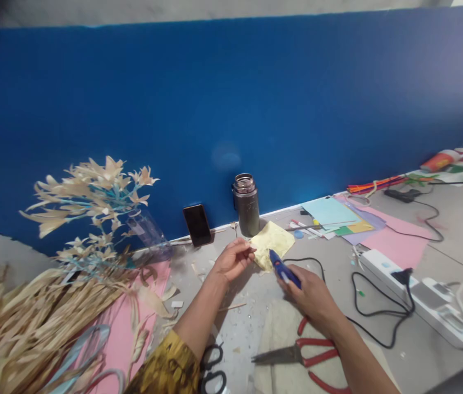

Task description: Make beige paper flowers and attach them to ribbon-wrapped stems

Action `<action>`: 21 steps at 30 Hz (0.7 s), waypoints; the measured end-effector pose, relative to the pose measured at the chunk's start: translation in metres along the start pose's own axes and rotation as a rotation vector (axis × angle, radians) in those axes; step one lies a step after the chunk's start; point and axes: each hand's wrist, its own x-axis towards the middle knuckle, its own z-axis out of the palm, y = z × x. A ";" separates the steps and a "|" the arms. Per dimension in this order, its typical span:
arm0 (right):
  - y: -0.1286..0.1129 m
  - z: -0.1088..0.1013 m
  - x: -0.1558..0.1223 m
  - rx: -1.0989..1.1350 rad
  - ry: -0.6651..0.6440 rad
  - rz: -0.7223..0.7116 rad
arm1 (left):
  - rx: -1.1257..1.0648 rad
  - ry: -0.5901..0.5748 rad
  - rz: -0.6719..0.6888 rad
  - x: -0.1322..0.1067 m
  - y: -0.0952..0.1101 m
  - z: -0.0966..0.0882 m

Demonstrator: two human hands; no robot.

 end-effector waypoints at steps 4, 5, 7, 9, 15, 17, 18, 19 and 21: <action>0.006 0.006 0.000 -0.217 -0.008 -0.029 | 0.014 -0.055 -0.020 -0.007 0.004 0.009; 0.007 0.007 0.000 -0.238 -0.010 -0.038 | 0.020 -0.069 -0.026 -0.008 0.005 0.011; 0.008 0.008 0.000 -0.244 0.007 -0.053 | 0.032 -0.092 -0.031 -0.010 0.006 0.014; 0.008 0.008 0.000 -0.195 0.052 -0.073 | 0.044 -0.098 -0.022 -0.010 0.007 0.014; 0.002 -0.005 -0.005 0.122 0.104 -0.090 | 0.086 -0.022 0.061 -0.003 0.009 0.003; -0.003 -0.010 -0.008 0.204 0.022 -0.081 | 0.096 -0.004 0.076 -0.001 0.007 0.001; -0.006 -0.012 -0.009 0.234 -0.012 -0.080 | 0.099 0.001 0.081 -0.001 0.006 0.001; -0.008 -0.013 -0.010 0.252 -0.033 -0.075 | 0.102 0.004 0.084 0.000 0.005 0.001; -0.012 -0.014 -0.010 0.265 -0.049 -0.061 | 0.105 0.004 0.085 0.000 0.003 0.002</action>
